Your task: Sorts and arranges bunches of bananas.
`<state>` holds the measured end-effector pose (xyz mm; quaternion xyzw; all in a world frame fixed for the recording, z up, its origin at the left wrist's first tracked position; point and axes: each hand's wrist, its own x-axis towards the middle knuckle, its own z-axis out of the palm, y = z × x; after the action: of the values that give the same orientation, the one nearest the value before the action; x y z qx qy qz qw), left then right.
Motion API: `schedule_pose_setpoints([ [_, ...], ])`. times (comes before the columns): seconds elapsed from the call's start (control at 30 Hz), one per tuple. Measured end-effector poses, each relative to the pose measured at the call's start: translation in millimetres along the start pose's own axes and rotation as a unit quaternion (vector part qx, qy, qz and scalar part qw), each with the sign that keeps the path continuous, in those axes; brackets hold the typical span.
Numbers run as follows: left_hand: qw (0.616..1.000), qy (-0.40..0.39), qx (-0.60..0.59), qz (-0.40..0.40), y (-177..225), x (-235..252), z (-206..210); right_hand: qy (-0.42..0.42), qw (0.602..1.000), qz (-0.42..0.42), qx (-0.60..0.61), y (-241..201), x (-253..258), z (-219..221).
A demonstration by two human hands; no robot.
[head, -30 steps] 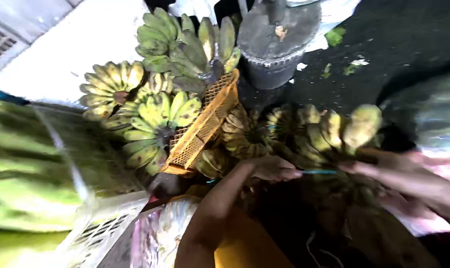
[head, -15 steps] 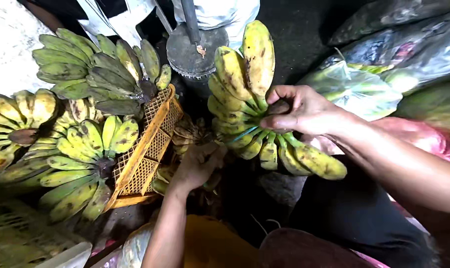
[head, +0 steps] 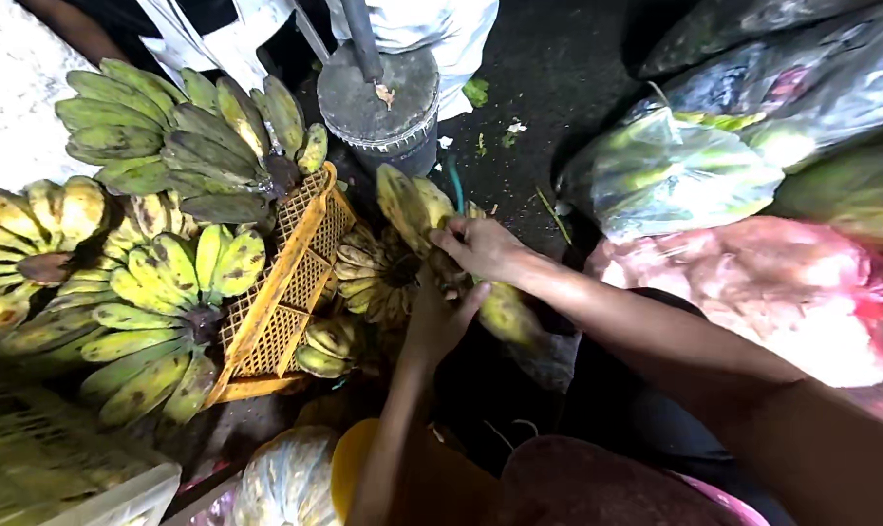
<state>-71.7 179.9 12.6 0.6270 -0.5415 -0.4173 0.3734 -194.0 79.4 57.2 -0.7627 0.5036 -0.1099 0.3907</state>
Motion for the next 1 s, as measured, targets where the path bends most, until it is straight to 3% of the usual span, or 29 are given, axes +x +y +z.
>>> schedule_pose_setpoints([
  [0.13, 0.963, -0.051, 0.187, -0.189, 0, 26, -5, -0.076, 0.980, 0.117, 0.142, 13, -3, 24],
  [0.23, 0.952, -0.074, 0.214, -0.206, -12, 33, -9, -0.079, 0.945, 0.158, 0.273, 31, -7, 36],
  [0.3, 0.957, -0.064, 0.210, -0.191, -17, 31, -12, -0.075, 0.967, 0.094, 0.226, 44, -10, 33],
  [0.37, 0.963, -0.046, 0.196, -0.182, -15, 26, -14, -0.060, 0.996, 0.013, 0.071, 60, -10, 26],
  [0.47, 0.964, -0.025, 0.178, -0.195, -5, 29, -23, -0.104, 0.992, -0.011, -0.076, 67, -8, 28],
  [0.67, 0.978, 0.039, 0.115, -0.171, -2, 27, -35, -0.051, 0.972, -0.226, -0.031, 99, -17, 26],
  [0.77, 0.983, 0.051, 0.103, -0.144, -3, 26, -33, -0.035, 0.961, -0.272, -0.020, 109, -16, 19],
  [0.83, 0.987, 0.053, 0.079, -0.131, -3, 26, -31, -0.041, 0.968, -0.247, 0.003, 113, -19, 13],
  [1.0, 0.991, 0.037, 0.040, -0.120, 0, 24, -28, -0.036, 0.993, -0.092, 0.069, 126, -23, -2],
])
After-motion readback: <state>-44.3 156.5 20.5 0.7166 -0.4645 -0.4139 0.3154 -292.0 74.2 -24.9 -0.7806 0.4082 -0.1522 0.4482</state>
